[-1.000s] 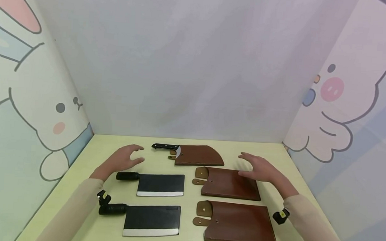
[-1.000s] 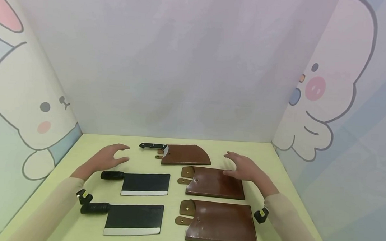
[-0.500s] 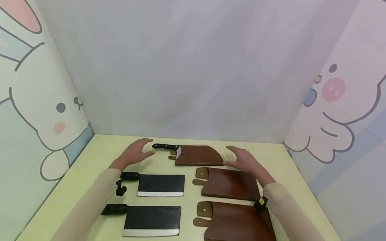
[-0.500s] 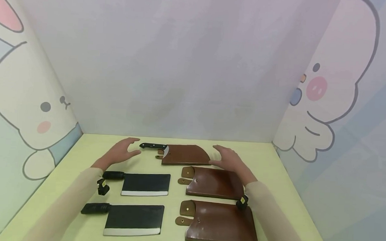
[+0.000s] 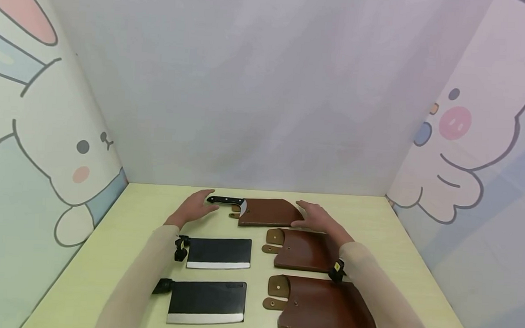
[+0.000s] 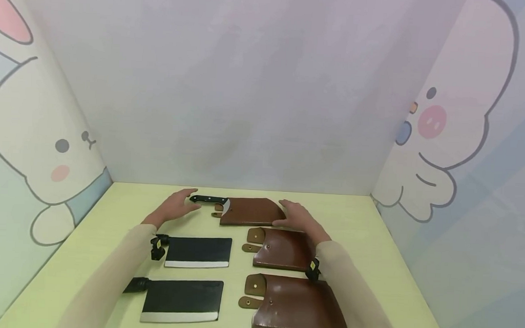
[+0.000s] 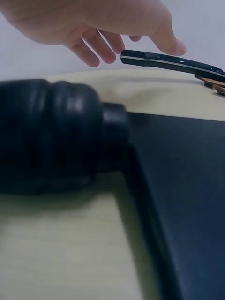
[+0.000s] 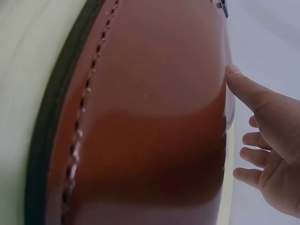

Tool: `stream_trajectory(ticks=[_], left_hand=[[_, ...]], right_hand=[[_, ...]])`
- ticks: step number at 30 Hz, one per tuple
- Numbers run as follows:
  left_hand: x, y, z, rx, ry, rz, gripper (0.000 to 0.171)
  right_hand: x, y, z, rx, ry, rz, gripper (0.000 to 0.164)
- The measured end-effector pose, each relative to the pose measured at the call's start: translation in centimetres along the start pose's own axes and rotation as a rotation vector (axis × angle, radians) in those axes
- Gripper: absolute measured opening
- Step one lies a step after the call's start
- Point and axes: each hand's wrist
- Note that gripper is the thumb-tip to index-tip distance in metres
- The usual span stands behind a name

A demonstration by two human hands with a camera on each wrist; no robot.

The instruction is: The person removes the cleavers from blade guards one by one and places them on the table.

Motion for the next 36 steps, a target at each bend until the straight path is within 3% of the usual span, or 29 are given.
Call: stream_trajectory(ticks=[22, 36], left_hand=[[-1.0, -0.5, -0.2, -0.011, 0.023, 0.036, 0.062], [-0.9, -0.1, -0.8, -0.002, 0.01, 0.033, 0.059]], right_hand=[[-1.2, -1.1, 0.4, 0.014, 0.014, 0.073, 0.085], [-1.2, -0.4, 0.5, 0.021, 0.036, 0.04, 0.086]])
Point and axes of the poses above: each hand's wrist, its own x-axis away from the middle knuckle, its own y-axis out of the back of the hand, z = x × y, and after that the axes turned 6 degrees about z, right-handed
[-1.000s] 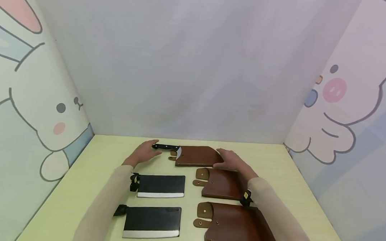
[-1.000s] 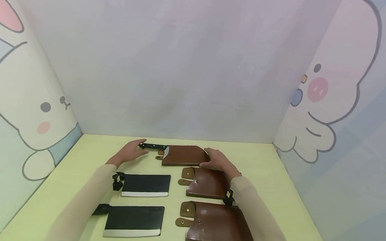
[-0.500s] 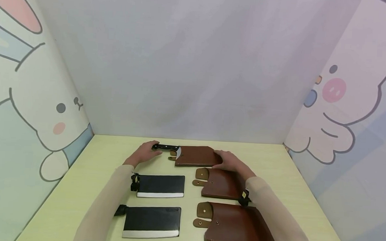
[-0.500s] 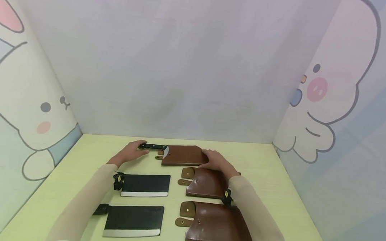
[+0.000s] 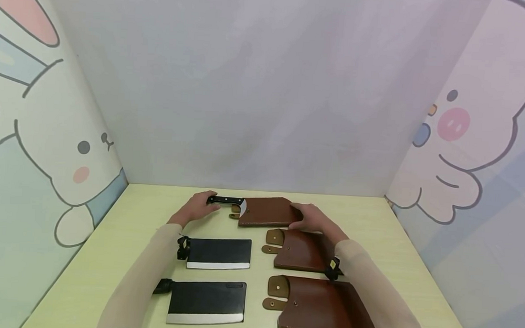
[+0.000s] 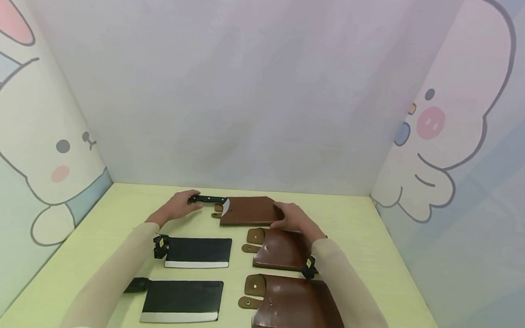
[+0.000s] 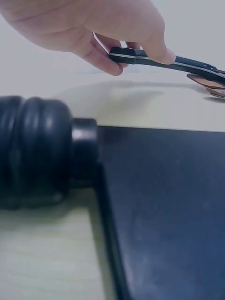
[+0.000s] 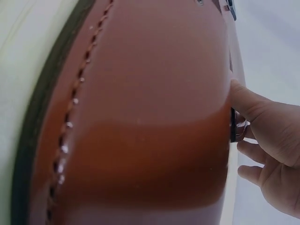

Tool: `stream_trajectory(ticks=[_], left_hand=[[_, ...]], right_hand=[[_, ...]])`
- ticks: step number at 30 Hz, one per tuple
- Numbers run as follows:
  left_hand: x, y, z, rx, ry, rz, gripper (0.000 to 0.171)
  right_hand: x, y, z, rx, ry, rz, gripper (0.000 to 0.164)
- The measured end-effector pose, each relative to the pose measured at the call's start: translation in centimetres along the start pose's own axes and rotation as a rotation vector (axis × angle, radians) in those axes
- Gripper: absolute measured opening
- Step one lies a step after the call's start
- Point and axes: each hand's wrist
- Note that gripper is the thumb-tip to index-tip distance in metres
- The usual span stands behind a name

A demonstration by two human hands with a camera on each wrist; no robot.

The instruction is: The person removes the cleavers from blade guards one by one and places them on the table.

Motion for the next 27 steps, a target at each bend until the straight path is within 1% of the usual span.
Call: stream_trajectory(ticks=[4, 8, 13, 16, 22, 27], left_hand=[[0.2, 0.3, -0.3, -0.013, -0.003, -0.018, 0.057], [0.6, 0.6, -0.9, -0.023, -0.008, -0.035, 0.057], [1.0, 1.1, -1.9, -0.014, -0.041, -0.087, 0.056], [1.3, 1.3, -2.3, -0.011, -0.055, -0.116, 0.055], [1.8, 1.4, -2.5, -0.012, -0.073, -0.178, 0.052], [2.3, 1.5, -2.6, 0.012, -0.089, -0.189, 0.054]], right_hand=[[0.2, 0.3, 0.0, -0.02, 0.017, -0.025, 0.088], [0.7, 0.6, 0.1, -0.006, 0.044, -0.052, 0.089], [1.5, 1.1, 0.3, -0.036, 0.051, -0.097, 0.091], [1.9, 1.3, 0.4, -0.062, 0.057, -0.112, 0.09], [2.8, 1.9, 1.1, -0.106, 0.075, -0.129, 0.087], [3.7, 2.0, 1.6, -0.114, 0.095, -0.159, 0.087]])
Point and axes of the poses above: each hand's wrist, its own x-axis away from the middle knuckle, its own y-axis out of the back of the hand, z = x × y, and after that the axes turned 6 degrees about z, right-handed
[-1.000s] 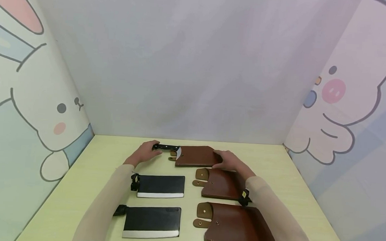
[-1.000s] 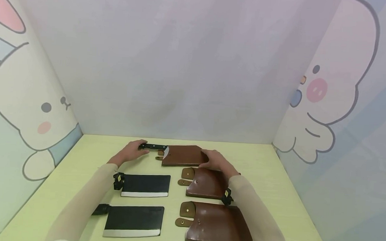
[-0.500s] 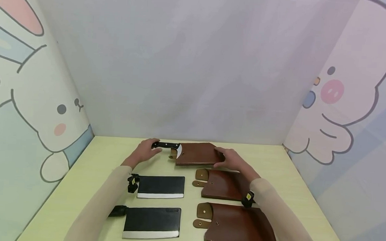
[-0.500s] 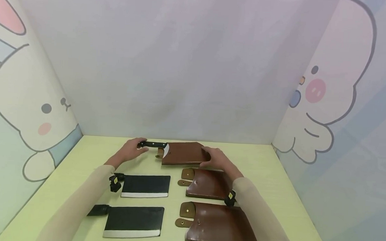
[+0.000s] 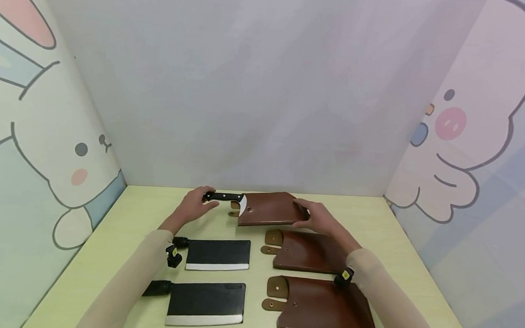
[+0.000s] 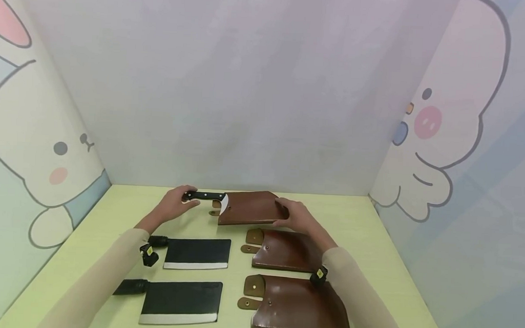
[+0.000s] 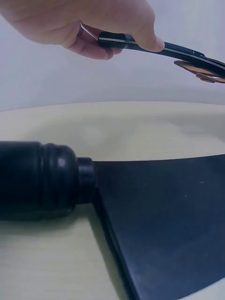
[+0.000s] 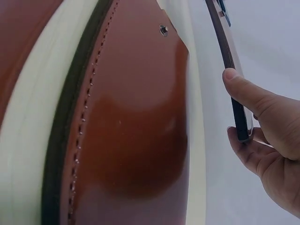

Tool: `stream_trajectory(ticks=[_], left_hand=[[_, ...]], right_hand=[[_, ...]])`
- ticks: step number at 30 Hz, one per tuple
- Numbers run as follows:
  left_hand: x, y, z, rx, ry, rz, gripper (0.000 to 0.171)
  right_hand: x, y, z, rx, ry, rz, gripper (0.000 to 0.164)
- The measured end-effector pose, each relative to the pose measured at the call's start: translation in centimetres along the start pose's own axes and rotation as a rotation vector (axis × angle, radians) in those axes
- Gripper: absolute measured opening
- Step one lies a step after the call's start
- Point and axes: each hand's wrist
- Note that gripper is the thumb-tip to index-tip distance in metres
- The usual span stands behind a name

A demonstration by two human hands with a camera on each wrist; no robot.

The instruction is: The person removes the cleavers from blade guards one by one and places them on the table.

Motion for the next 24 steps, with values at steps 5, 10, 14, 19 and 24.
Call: stream_trajectory(ticks=[5, 10, 14, 19, 24], left_hand=[[0.4, 0.1, 0.1, -0.016, -0.018, -0.006, 0.055], [0.8, 0.1, 0.0, -0.031, -0.029, -0.018, 0.052], [1.0, 0.0, 0.1, -0.035, -0.023, -0.031, 0.045], [1.4, -0.1, 0.1, -0.033, -0.036, -0.042, 0.044], [1.9, -0.1, 0.1, -0.025, -0.062, -0.057, 0.045]], right_hand=[[0.6, -0.2, 0.2, 0.001, 0.019, -0.033, 0.086], [1.2, -0.6, 0.4, -0.017, 0.019, -0.058, 0.086], [1.6, -1.0, 0.5, -0.019, 0.028, -0.078, 0.084], [2.3, -1.2, 0.9, -0.018, 0.037, -0.1, 0.085], [2.8, -1.2, 1.4, -0.003, 0.037, -0.106, 0.084]])
Point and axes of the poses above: each hand's wrist, its own x-axis away from the middle knuckle, its own y-axis out of the back of the hand, z = x × y, and after that the axes turned 6 degrees about z, right-handed
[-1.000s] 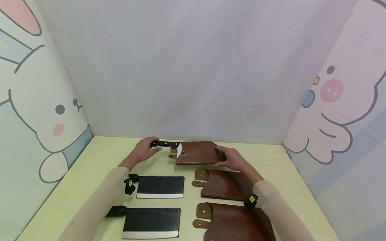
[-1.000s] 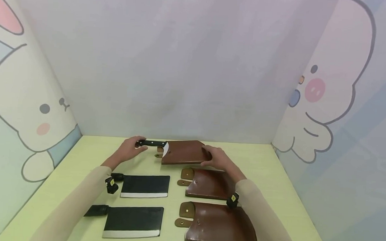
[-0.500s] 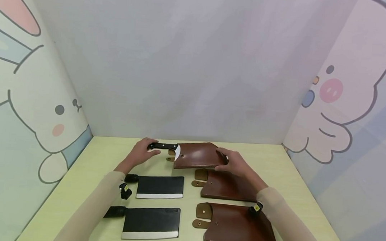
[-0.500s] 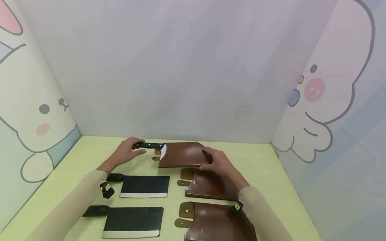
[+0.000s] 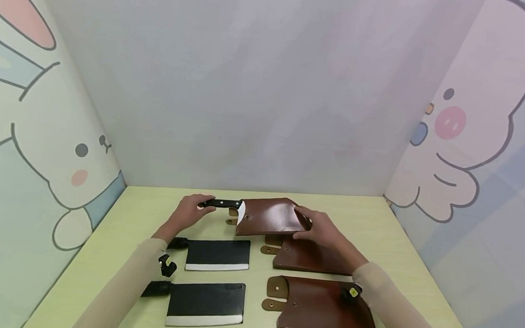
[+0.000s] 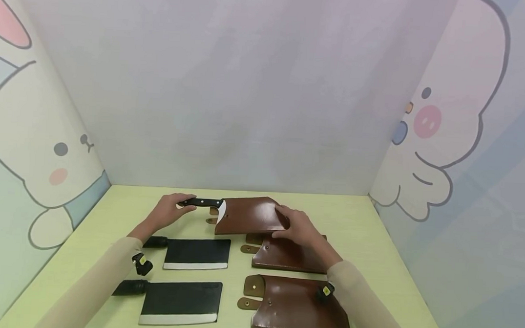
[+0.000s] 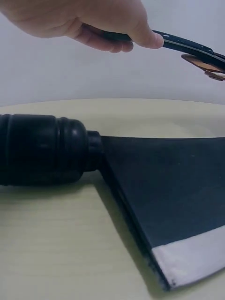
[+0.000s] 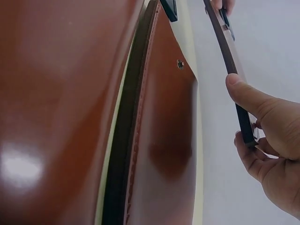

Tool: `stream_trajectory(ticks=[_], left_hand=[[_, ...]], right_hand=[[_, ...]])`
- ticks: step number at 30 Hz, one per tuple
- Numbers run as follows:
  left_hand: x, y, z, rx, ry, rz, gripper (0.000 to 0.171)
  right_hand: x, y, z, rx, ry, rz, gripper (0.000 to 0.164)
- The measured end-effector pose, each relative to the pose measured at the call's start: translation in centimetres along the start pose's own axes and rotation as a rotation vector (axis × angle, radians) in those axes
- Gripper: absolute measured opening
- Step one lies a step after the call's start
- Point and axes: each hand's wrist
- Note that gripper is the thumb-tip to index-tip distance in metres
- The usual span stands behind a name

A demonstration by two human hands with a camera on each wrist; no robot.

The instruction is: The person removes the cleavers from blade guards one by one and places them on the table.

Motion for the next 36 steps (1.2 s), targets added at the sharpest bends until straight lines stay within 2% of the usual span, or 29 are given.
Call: stream_trajectory(ticks=[10, 20, 29, 36], left_hand=[[0.5, -0.2, 0.0, -0.029, -0.06, -0.03, 0.041], [0.2, 0.1, -0.4, -0.026, -0.095, -0.069, 0.038], [0.1, 0.2, 0.1, -0.055, -0.132, -0.084, 0.04], [0.3, 0.4, 0.5, -0.05, -0.129, -0.091, 0.04]], right_hand=[[0.5, 0.0, 0.2, 0.032, 0.016, 0.017, 0.087], [0.8, -0.3, 0.2, 0.045, -0.004, 0.047, 0.089], [0.9, -0.1, 0.4, 0.083, -0.015, 0.053, 0.088], [1.1, 0.2, 0.1, 0.08, -0.011, 0.05, 0.087]])
Point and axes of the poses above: each hand's wrist, its own x-axis away from the middle knuckle, its own y-axis out of the back of the hand, z = x × y, and after that the axes turned 6 degrees about z, right-handed
